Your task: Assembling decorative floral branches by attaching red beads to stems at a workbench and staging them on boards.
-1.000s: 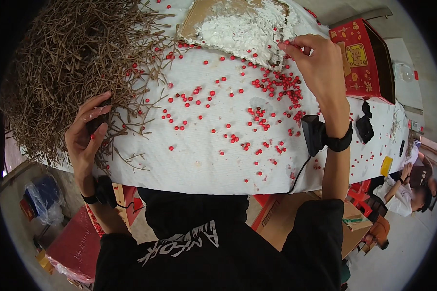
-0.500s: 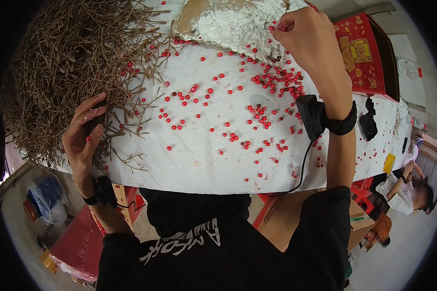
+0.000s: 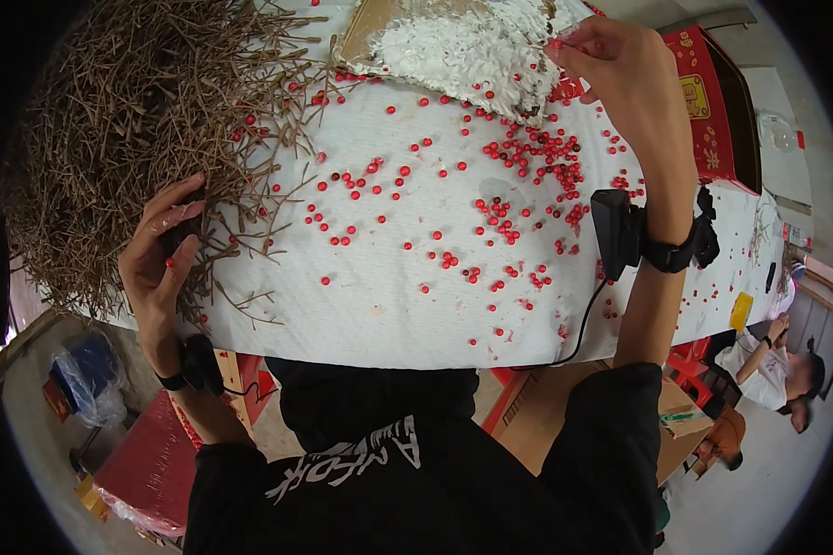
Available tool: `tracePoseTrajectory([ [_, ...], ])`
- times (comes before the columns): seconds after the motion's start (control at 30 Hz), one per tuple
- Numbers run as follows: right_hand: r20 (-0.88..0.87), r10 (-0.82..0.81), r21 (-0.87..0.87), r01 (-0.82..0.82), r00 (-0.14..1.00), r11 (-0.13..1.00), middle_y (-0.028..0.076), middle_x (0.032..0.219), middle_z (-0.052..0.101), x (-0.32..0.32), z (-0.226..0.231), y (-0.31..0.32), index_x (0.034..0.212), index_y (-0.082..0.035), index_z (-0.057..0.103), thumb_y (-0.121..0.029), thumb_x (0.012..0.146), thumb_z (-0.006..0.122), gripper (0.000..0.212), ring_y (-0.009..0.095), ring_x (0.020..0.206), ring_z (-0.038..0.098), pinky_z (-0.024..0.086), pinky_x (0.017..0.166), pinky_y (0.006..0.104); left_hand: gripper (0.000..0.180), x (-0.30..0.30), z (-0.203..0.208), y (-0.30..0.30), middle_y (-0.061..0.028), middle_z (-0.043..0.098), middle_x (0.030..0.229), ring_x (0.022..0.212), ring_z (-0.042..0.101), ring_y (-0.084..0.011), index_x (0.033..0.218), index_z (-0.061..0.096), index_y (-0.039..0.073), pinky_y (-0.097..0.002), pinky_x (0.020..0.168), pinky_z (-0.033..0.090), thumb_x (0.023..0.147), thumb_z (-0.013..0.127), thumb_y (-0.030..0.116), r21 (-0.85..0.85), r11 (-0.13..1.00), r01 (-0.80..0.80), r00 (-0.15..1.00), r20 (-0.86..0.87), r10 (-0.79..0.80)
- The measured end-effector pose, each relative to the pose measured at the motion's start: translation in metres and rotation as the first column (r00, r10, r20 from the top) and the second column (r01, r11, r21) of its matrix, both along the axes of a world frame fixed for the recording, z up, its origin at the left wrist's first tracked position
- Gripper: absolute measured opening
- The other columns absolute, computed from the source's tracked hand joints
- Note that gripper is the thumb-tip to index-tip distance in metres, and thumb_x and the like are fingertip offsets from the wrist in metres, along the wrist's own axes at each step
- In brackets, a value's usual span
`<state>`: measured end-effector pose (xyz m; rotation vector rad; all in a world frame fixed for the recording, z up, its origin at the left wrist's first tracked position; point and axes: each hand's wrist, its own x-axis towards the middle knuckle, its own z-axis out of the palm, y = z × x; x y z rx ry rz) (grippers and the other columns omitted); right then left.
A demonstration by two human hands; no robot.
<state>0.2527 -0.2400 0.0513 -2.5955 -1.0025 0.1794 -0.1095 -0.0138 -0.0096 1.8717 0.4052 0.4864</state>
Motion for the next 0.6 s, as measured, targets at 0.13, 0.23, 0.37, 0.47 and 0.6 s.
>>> tracePoseTrajectory([
  [0.13,-0.172,0.059,0.207,-0.022,0.983,0.978,0.006,0.077,0.069,-0.002,-0.004,0.000,0.094,0.000,0.071,-0.021,0.083,0.071,0.024,0.007,0.064,0.060,0.046,0.055,0.0226,0.029,-0.001,0.000,0.001,-0.0188,0.061,0.125,0.124,0.051,-0.0300,0.109,0.066,-0.003,-0.0437,0.109,0.032,0.080,0.063,-0.002,0.027,1.000,0.002,1.000,-0.005,-0.002],
  [0.23,-0.119,-0.062,0.044,0.068,0.991,0.997,0.006,0.076,0.069,-0.008,-0.003,0.003,0.096,0.002,0.071,-0.020,0.082,0.072,0.025,0.007,0.058,0.058,0.046,0.053,0.0233,0.029,-0.001,0.003,0.001,-0.0186,0.061,0.125,0.123,0.052,-0.0299,0.108,0.066,-0.003,-0.0439,0.109,0.032,0.079,0.063,-0.002,0.068,0.998,-0.003,0.998,-0.055,0.007],
  [0.37,-0.130,0.010,0.072,-0.001,0.992,0.997,0.006,0.073,0.068,-0.004,-0.012,0.000,0.093,0.003,0.071,-0.020,0.082,0.072,0.025,0.007,0.052,0.056,0.044,0.049,0.0240,0.029,0.000,0.003,0.002,-0.0184,0.061,0.125,0.123,0.052,-0.0300,0.108,0.067,-0.003,-0.0438,0.109,0.032,0.079,0.063,-0.002,0.088,0.996,0.010,0.999,-0.049,-0.006],
  [0.47,-0.047,0.023,0.068,-0.019,0.999,0.997,0.005,0.068,0.066,-0.008,-0.019,0.004,0.091,0.003,0.071,-0.021,0.082,0.071,0.025,0.007,0.051,0.054,0.042,0.047,0.0239,0.029,0.000,0.003,0.001,-0.0183,0.061,0.125,0.123,0.052,-0.0302,0.107,0.067,-0.003,-0.0439,0.109,0.032,0.079,0.063,-0.002,0.074,0.997,0.005,0.999,-0.043,-0.002],
  [0.6,-0.026,-0.004,0.029,0.005,1.000,1.000,0.007,0.059,0.062,-0.007,-0.019,0.008,0.084,0.003,0.071,-0.020,0.077,0.070,0.024,0.011,0.049,0.057,0.044,0.051,0.0260,0.028,0.000,0.002,0.000,-0.0182,0.061,0.125,0.123,0.052,-0.0302,0.107,0.067,-0.003,-0.0438,0.109,0.032,0.079,0.064,-0.002,0.060,0.998,-0.002,0.999,-0.034,0.004],
])
